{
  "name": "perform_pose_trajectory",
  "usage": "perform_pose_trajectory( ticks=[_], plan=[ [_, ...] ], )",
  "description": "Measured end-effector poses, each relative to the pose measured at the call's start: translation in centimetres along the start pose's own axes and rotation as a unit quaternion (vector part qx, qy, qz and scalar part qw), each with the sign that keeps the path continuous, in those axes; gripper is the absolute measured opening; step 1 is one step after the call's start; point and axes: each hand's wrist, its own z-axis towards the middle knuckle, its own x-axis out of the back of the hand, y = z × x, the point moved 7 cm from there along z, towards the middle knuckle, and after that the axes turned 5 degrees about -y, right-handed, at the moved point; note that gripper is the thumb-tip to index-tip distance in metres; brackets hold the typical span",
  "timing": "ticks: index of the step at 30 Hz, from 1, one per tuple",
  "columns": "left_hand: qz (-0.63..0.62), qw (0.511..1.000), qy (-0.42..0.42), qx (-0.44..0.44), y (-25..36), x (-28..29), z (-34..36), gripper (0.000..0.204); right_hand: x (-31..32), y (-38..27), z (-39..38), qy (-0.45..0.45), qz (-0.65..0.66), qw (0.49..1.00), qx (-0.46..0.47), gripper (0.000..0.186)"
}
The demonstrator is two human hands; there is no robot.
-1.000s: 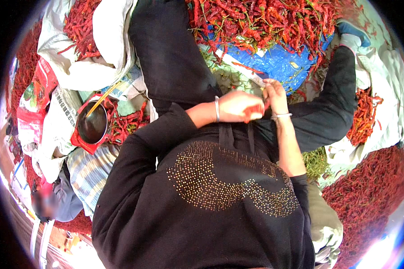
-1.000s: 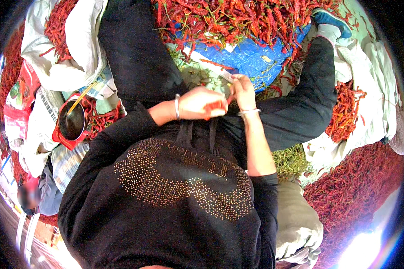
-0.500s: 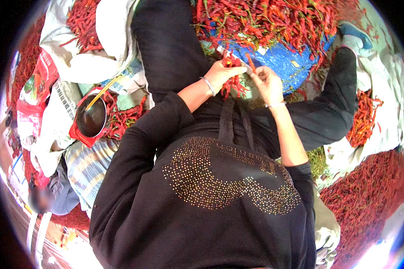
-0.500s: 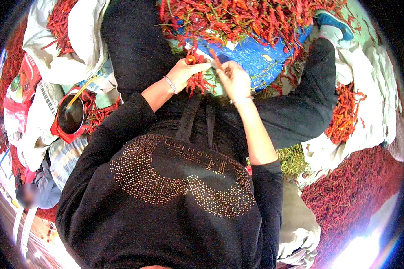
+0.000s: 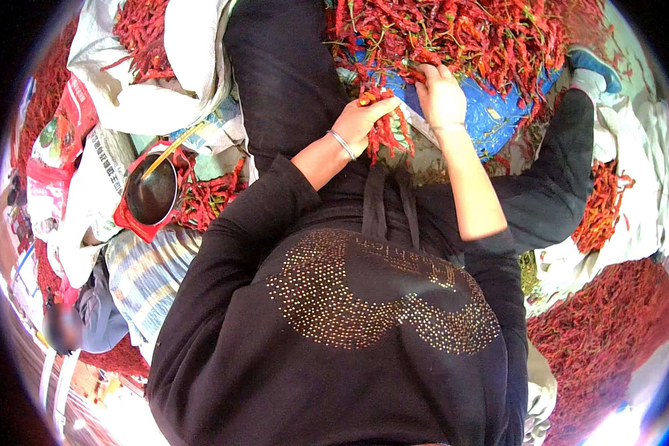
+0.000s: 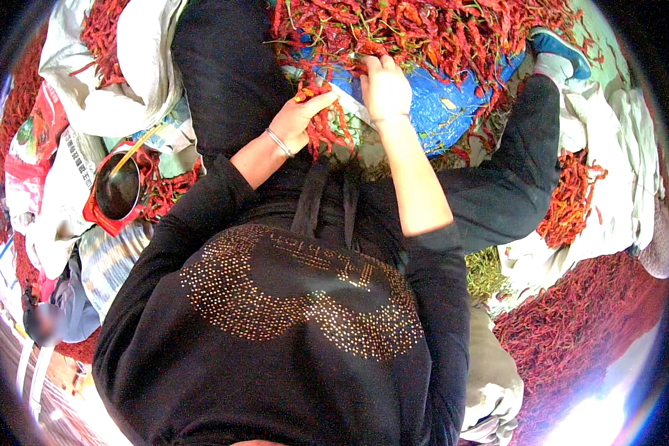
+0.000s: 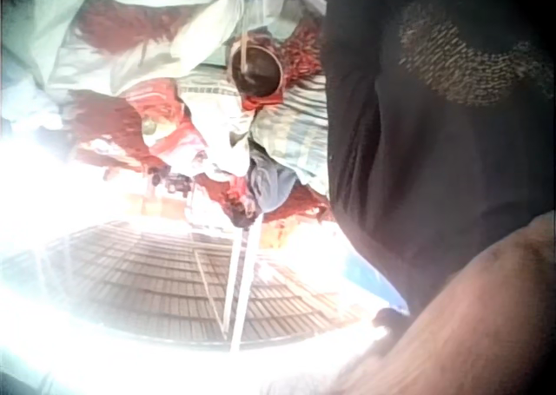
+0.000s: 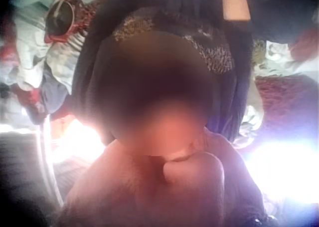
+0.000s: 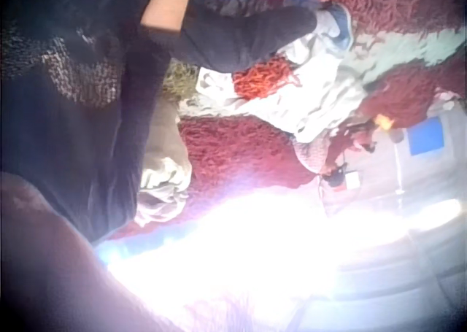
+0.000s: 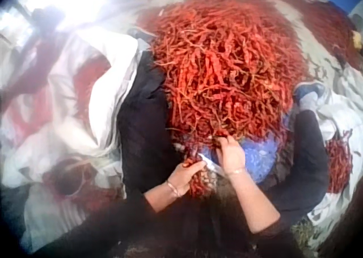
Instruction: The person sits cross-legged on the floor and repeatedly picks up dried red chili peppers, removes the stems by hand, and drops the peppers into a pile. The stems are discarded separately.
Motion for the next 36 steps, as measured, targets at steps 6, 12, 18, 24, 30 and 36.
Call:
perform_pose_trajectory(
  ticks=[6,12,18,24,30,36],
  plan=[
    [0.021,1.0,-0.008,0.008,-0.1,-0.3,0.4,0.013,-1.7,4.8,-0.7,-0.058,0.174,0.978,-0.102,0.018],
    [0.136,0.988,-0.066,0.011,-1.0,-1.8,0.6,0.018,0.0,4.1,-5.1,-0.071,0.521,0.828,-0.193,0.016],
    [0.254,0.955,-0.15,0.021,-2.5,-3.1,-0.3,0.024,1.7,1.1,-8.7,-0.025,0.602,0.781,-0.167,0.017],
    [0.303,0.939,-0.157,0.042,-2.6,-3.8,-1.6,0.022,2.5,0.6,-10.0,0.014,0.549,0.824,-0.14,0.016],
    [0.371,0.909,-0.191,-0.014,-3.0,-3.5,-1.9,0.019,1.8,0.3,-10.7,-0.054,0.557,0.819,-0.125,0.013],
    [0.411,0.867,-0.275,-0.054,-2.1,-5.5,-2.7,0.021,0.9,2.7,-11.4,-0.104,0.624,0.724,-0.275,0.003]
  ],
)
